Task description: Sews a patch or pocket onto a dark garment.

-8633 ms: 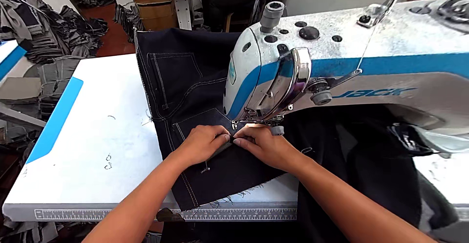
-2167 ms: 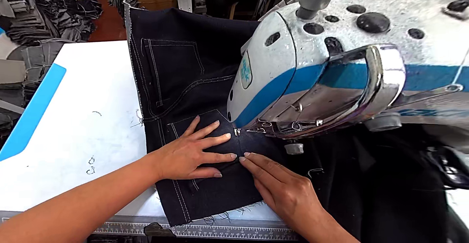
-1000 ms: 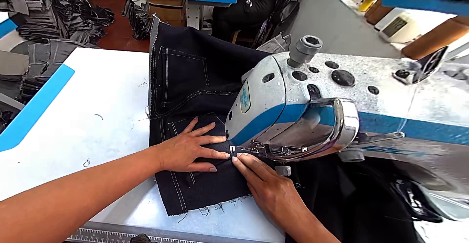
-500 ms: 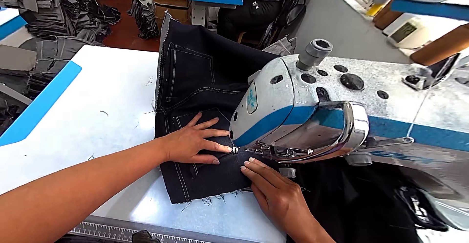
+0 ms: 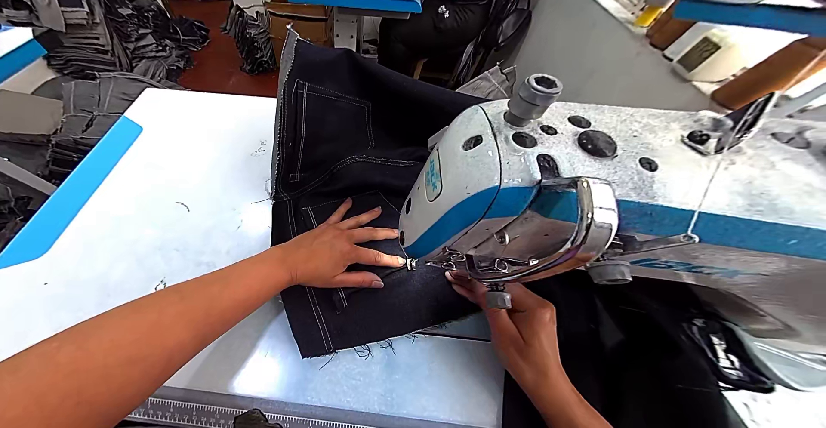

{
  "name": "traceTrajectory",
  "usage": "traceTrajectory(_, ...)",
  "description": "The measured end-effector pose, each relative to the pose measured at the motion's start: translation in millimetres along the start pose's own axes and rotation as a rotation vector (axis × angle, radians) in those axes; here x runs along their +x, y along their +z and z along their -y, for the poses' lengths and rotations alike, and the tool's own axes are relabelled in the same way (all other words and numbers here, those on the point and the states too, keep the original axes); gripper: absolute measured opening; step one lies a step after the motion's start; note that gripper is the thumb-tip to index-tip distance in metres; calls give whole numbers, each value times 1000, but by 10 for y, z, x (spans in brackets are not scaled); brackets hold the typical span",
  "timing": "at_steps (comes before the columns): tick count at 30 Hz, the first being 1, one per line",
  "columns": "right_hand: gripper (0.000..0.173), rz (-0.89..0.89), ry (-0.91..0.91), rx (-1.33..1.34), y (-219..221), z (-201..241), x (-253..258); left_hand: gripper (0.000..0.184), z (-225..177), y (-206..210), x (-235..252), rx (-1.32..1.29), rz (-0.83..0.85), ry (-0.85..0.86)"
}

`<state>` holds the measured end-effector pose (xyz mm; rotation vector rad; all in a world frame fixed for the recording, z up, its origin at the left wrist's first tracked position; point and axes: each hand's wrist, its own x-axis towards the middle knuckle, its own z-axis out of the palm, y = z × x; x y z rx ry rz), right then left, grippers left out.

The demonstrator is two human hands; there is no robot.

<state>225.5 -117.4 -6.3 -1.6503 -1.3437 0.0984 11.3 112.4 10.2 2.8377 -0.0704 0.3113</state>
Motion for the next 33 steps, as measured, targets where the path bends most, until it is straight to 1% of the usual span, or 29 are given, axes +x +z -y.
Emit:
traceTrajectory(2, 37, -9, 94, 133, 7, -8, 25, 45, -3, 3, -3, 11, -8, 7)
traceTrajectory(6, 29, 8, 110, 151, 28, 25, 90, 44, -28, 1, -4, 43, -50, 22)
traceTrajectory(9, 37, 59, 72, 112, -37, 101, 91, 44, -25, 22, -9, 47, -59, 27)
traceTrajectory(11, 37, 54, -38, -5, -186, 199, 67, 44, -28, 12, -9, 46, -49, 17)
traceTrajectory(13, 31, -4, -200, -257, -429, 298, -35, 44, -27, 14, -6, 48, -53, 12)
traceTrajectory(14, 28, -20, -232, -398, -576, 335, -135, 44, -25, 17, -5, 52, -54, 10)
traceTrajectory(15, 27, -16, -221, -497, -726, 366, -264, 44, -22, 19, -6, 57, -48, 6)
traceTrajectory(16, 27, 1, -173, -559, -874, 397, -410, 44, -21, 16, -6, 59, -43, 4)
traceTrajectory(17, 31, 25, -99, -597, -1005, 425, -567, 44, -19, 13, -7, 62, -39, 2)
traceTrajectory(18, 39, 47, -25, -622, -1109, 444, -725, 44, -19, 10, -7, 67, -36, 1)
traceTrajectory(20, 64, 110, 109, -630, -1211, 483, -1012, 45, -19, 12, -6, 66, -35, 2)
traceTrajectory(22, 89, 196, 210, -606, -1154, 526, -1192, 45, -15, 21, -4, 69, -37, 10)
traceTrajectory(23, 95, 234, 232, -592, -1071, 523, -1233, 45, -16, 24, -7, 72, -38, 10)
traceTrajectory(24, 94, 254, 230, -591, -965, 496, -1240, 45, -21, 28, -9, 73, -40, 7)
traceTrajectory(25, 86, 252, 199, -612, -849, 442, -1209, 44, -30, 33, -10, 76, -43, -1)
traceTrajectory(26, 74, 220, 137, -636, -732, 359, -1128, 44, -57, 39, -11, 79, -49, -20)
traceTrajectory(27, 62, 163, 52, -663, -611, 238, -995, 44, -114, 47, -22, 81, -53, -56)
traceTrajectory(28, 54, 104, -33, -678, -495, 91, -816, 44, -211, 63, -45, 83, -55, -117)
traceTrajectory(29, 49, 83, -95, -664, -414, -51, -585, 45, -353, 89, -65, 80, -57, -205)
traceTrajectory(30, 44, 113, -127, -625, -374, -166, -306, 47, -544, 111, -71, 75, -44, -318)
traceTrajectory(31, 37, 190, -119, -574, -363, -227, -2, 51, -764, 110, -56, 71, 13, -442)
traceTrajectory(32, 27, 288, -102, -559, -367, -243, 311, 58, -982, 59, -6, 67, 143, -571)
traceTrajectory(33, 24, 433, -61, -588, -390, -225, 627, 65, -1161, -41, 90, 68, 316, -679)
